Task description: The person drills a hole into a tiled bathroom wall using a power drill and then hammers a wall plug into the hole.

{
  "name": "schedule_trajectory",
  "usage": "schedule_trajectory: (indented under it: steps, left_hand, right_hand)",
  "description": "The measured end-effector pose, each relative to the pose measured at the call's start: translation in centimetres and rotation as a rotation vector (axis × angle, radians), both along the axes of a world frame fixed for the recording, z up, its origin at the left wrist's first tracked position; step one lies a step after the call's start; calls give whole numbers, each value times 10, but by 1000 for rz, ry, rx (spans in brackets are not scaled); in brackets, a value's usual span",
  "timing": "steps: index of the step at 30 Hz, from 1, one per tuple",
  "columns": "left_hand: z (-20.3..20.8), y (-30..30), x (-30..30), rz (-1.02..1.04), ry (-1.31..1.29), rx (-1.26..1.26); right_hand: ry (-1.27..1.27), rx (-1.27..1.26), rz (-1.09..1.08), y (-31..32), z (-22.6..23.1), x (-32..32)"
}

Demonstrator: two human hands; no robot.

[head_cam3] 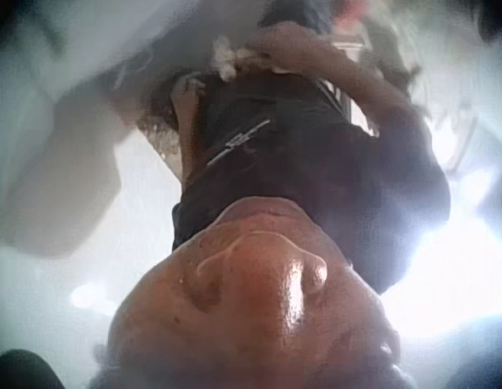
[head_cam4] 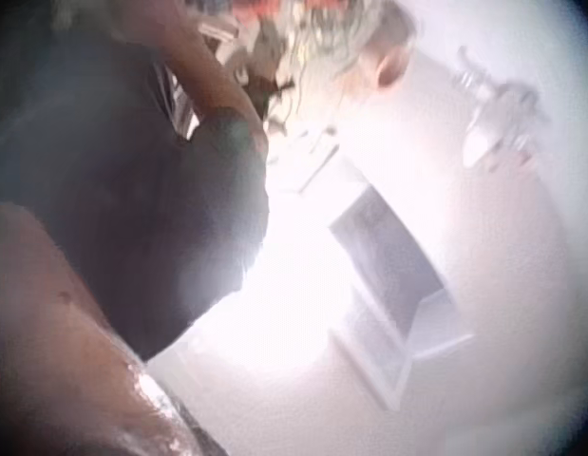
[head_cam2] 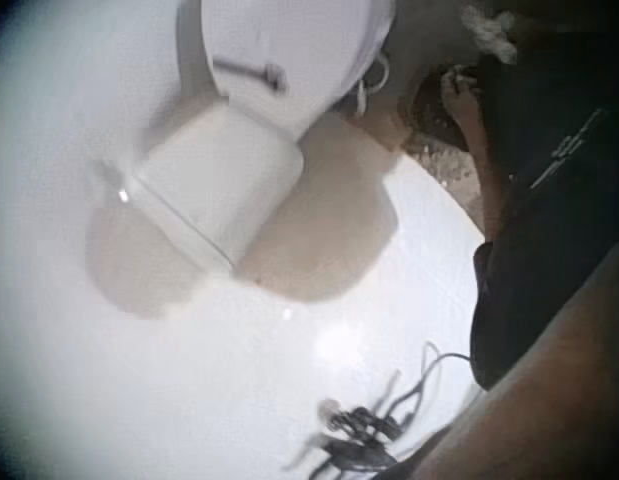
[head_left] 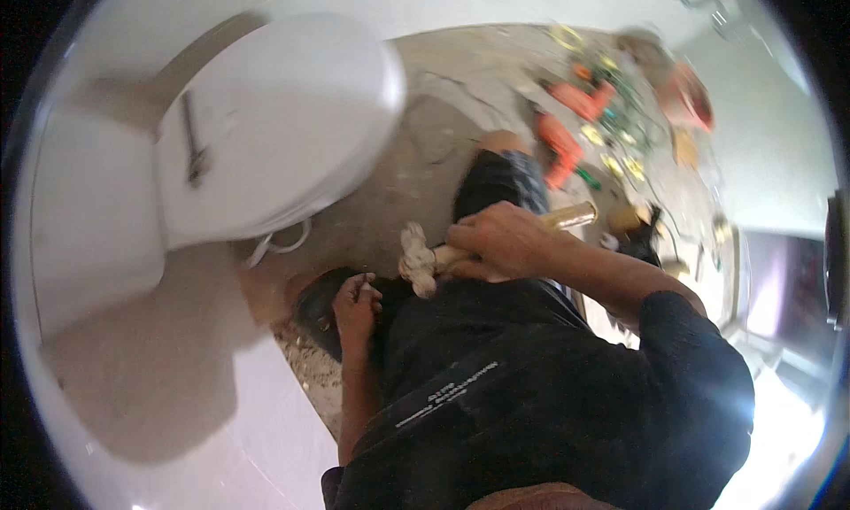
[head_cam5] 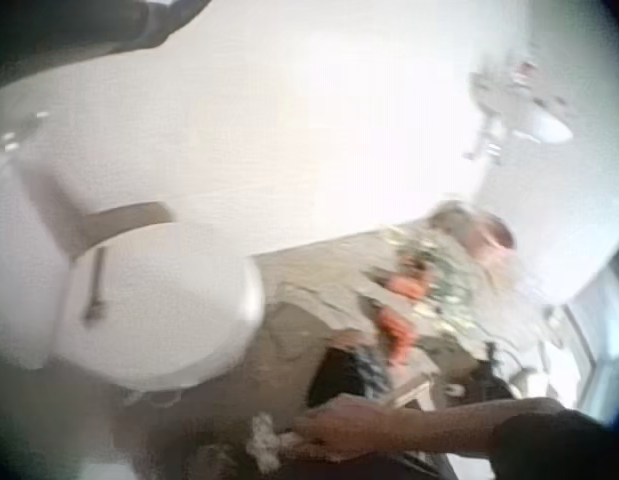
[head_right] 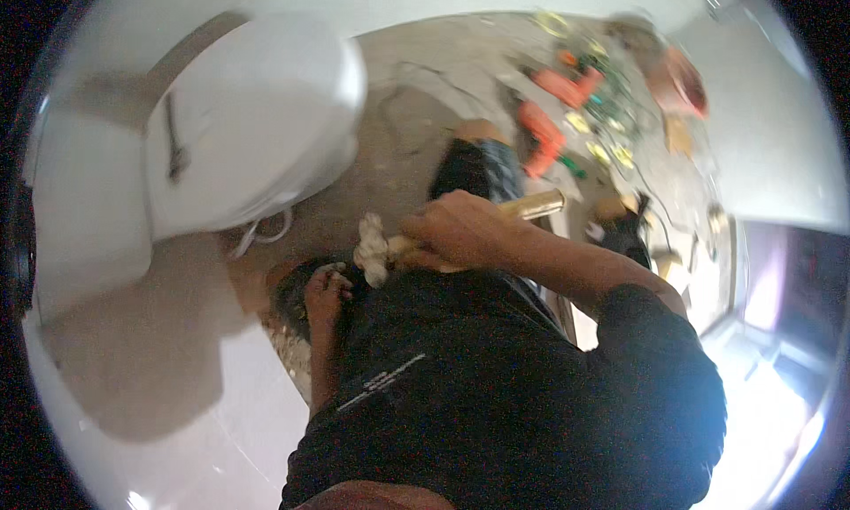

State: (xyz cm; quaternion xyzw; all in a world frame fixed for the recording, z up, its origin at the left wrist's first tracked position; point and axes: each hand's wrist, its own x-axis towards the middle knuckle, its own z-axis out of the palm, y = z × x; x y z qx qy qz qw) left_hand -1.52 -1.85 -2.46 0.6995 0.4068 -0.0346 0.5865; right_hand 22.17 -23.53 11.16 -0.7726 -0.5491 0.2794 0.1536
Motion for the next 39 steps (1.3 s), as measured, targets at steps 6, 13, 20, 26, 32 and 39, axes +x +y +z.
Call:
schedule_trajectory:
  steps: [6,13,20,26,32,39]
  left_hand:
    - [-45,-22,66,-28,-8,-154]
    - [-126,-20,137,172,144,-429]
    - [-154,-41,159,232,254,-375]
    - [-163,-22,146,67,229,-119]
    - [-88,-66,153,-236,287,36]
    - [-52,-55,100,-135,55,82]
  right_hand:
    - [4,142,-770,-139,-46,-11]
    - [13,-70,-1476,-262,-168,1]
    - [47,-308,-1627,-326,-249,-23]
    - [-66,-270,-1612,-321,-279,-23]
    - [-252,187,-1464,-296,-307,27]
    - [153,48,-1749,-177,-308,150]
